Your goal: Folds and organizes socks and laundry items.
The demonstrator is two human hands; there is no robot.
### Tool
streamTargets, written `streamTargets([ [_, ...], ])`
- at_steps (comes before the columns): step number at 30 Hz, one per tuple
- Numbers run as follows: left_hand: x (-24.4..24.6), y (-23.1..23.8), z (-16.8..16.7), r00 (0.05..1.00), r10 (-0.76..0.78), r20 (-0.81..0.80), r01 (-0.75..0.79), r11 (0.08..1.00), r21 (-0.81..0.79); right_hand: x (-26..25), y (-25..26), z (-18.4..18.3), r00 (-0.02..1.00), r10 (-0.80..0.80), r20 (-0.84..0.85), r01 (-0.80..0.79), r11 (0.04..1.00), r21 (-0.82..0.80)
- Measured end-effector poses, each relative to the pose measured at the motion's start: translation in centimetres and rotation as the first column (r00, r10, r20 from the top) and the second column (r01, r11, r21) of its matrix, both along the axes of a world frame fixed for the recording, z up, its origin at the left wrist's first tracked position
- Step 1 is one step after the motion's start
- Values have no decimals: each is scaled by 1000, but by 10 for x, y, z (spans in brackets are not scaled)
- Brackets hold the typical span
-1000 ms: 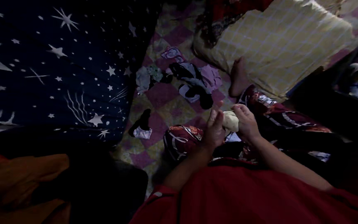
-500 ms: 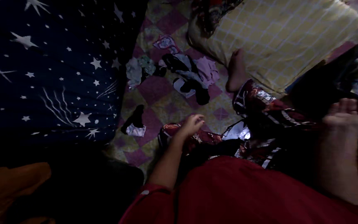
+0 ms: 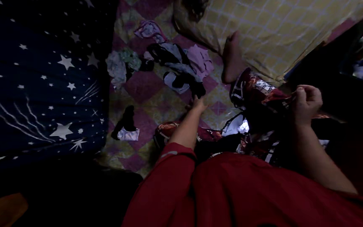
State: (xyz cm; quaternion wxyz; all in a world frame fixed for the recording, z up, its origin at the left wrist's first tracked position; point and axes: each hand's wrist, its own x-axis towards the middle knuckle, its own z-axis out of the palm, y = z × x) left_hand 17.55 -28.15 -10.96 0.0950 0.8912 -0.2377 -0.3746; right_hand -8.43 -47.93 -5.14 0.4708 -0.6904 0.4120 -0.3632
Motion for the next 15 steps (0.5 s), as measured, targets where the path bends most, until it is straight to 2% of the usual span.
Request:
streamTargets([
  [2,1,9,6,993,88,85,-70,979,-191,-3,0,0,1000,7,-8,-7,1000,-5],
  [4,1,26,28,968,234,95,-167,875,-453,-4,1,-2,1000,17,9,-17,1000,-8],
  [6,2,46,46,922,375,-92,-340,675,-655,-3,1,-4,999,34,10,-34,999,-16],
  [8,2,68,61,860,402,-315,-495,503,-708,-3,1,-6,998,65,-2,-65,997,-42],
  [9,2,78,70,840,379,-387,-534,462,-708,-2,0,-7,997,81,-15,-82,995,-63],
  [11,0,93,87,833,346,-432,-551,445,-706,-3,-1,-8,993,103,-57,-107,990,-89],
  [15,-13,114,116,865,283,-415,-502,477,-721,-2,5,-2,986,129,-102,-140,984,-107],
])
